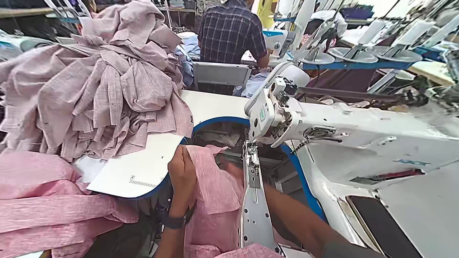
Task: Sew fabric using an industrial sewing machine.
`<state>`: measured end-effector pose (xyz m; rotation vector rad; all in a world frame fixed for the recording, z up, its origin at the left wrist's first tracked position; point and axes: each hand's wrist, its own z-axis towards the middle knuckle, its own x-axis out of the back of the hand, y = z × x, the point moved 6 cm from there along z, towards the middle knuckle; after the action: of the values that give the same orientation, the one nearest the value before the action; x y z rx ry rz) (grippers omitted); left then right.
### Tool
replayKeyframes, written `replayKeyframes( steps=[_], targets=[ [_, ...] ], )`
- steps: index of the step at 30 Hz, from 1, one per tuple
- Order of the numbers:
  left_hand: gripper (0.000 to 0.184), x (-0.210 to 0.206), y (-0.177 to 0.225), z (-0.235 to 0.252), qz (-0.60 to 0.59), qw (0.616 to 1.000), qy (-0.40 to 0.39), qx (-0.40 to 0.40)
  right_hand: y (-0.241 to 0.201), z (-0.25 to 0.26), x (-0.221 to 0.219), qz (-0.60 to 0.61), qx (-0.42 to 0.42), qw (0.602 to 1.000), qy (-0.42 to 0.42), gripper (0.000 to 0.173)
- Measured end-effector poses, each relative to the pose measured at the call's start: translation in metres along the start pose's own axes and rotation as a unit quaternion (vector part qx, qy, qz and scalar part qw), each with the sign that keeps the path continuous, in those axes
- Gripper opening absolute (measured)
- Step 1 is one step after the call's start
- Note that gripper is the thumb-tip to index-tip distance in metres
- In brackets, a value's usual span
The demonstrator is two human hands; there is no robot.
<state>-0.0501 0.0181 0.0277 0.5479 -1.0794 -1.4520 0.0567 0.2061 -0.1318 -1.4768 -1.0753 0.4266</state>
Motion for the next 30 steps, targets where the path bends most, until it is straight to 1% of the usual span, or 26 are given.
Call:
replayKeyframes(
  steps=[1,2,3,4,5,6,8,10,11,12,13,14,15,16,17,18,19,21,23,24,25,26,27,28,29,30],
  targets=[
    [0.031,-0.004,-0.016,-0.003,0.113,0.993,0.000,0.021,0.015,0.001,0.031,0.084,0.000,0.996,0.015,0.040],
    [0.035,-0.014,-0.038,-0.012,0.165,0.984,-0.024,0.058,0.026,-0.014,0.061,0.145,-0.054,0.988,0.002,0.040],
    [0.037,-0.024,-0.058,-0.026,0.179,0.979,-0.046,0.089,0.025,-0.036,0.080,0.176,-0.166,0.970,0.031,0.038],
    [0.038,-0.032,-0.067,-0.034,0.176,0.977,-0.060,0.101,0.024,-0.047,0.090,0.176,-0.230,0.957,0.031,0.039],
    [0.036,-0.039,-0.069,-0.037,0.161,0.981,-0.062,0.095,0.024,-0.052,0.093,0.174,-0.230,0.958,0.001,0.039],
    [0.035,-0.043,-0.066,-0.041,0.141,0.984,-0.062,0.087,0.023,-0.055,0.087,0.176,-0.201,0.964,-0.015,0.037],
    [0.033,-0.043,-0.049,-0.034,0.094,0.993,-0.050,0.057,0.014,-0.030,0.076,0.204,-0.143,0.969,0.010,0.030],
    [0.033,-0.030,-0.033,-0.022,0.056,0.998,-0.022,0.034,0.006,-0.011,0.078,0.222,-0.101,0.969,0.043,0.033],
    [0.033,-0.020,-0.027,-0.016,0.054,0.998,-0.002,0.024,0.016,0.003,0.079,0.218,0.005,0.976,-0.012,0.038],
    [0.034,-0.010,-0.020,-0.009,0.070,0.997,0.022,0.012,0.031,0.031,0.076,0.148,0.226,0.952,-0.141,0.044],
    [0.034,-0.002,-0.015,-0.002,0.111,0.993,0.045,0.004,0.008,0.036,0.063,0.050,0.091,0.994,-0.034,0.039],
    [0.035,0.002,-0.015,0.005,0.164,0.985,0.054,0.008,-0.010,0.042,0.051,0.011,0.013,0.998,0.059,0.035],
    [0.036,0.001,-0.024,0.008,0.217,0.975,0.030,0.037,-0.026,0.038,0.049,0.009,-0.044,0.992,0.122,0.034],
    [0.038,-0.005,-0.041,0.003,0.267,0.959,-0.033,0.094,-0.033,0.027,0.059,0.021,-0.080,0.986,0.145,0.032],
    [0.040,-0.012,-0.064,-0.008,0.308,0.931,-0.116,0.158,-0.027,0.015,0.078,0.006,-0.105,0.987,0.125,0.032],
    [0.040,-0.019,-0.086,-0.027,0.332,0.904,-0.186,0.194,-0.020,0.001,0.096,-0.046,-0.127,0.986,0.094,0.034],
    [0.039,-0.023,-0.104,-0.050,0.344,0.879,-0.246,0.220,-0.009,-0.010,0.113,-0.164,-0.141,0.975,0.047,0.037],
    [0.039,-0.028,-0.130,-0.112,0.343,0.815,-0.374,0.281,0.026,-0.050,0.125,-0.386,-0.191,0.896,-0.111,0.041],
    [0.039,-0.027,-0.149,-0.176,0.288,0.758,-0.491,0.320,0.053,-0.113,0.124,-0.490,-0.249,0.799,-0.244,0.040],
    [0.038,-0.029,-0.155,-0.196,0.245,0.738,-0.537,0.328,0.051,-0.137,0.126,-0.506,-0.273,0.775,-0.262,0.039],
    [0.037,-0.032,-0.152,-0.204,0.195,0.735,-0.562,0.326,0.040,-0.150,0.130,-0.487,-0.271,0.796,-0.234,0.037],
    [0.035,-0.037,-0.139,-0.194,0.134,0.763,-0.553,0.307,0.020,-0.155,0.131,-0.440,-0.234,0.851,-0.164,0.033],
    [0.033,-0.046,-0.117,-0.171,0.059,0.811,-0.513,0.275,-0.007,-0.155,0.127,-0.371,-0.165,0.911,-0.071,0.029],
    [0.030,-0.056,-0.087,-0.146,-0.041,0.853,-0.459,0.243,-0.035,-0.158,0.116,-0.303,-0.073,0.950,0.013,0.032],
    [0.027,-0.068,-0.049,-0.125,-0.152,0.858,-0.434,0.227,-0.060,-0.165,0.100,-0.272,0.035,0.959,0.074,0.041],
    [0.027,-0.077,-0.014,-0.114,-0.252,0.823,-0.455,0.227,-0.078,-0.177,0.081,-0.280,0.151,0.941,0.118,0.045]
  ],
)
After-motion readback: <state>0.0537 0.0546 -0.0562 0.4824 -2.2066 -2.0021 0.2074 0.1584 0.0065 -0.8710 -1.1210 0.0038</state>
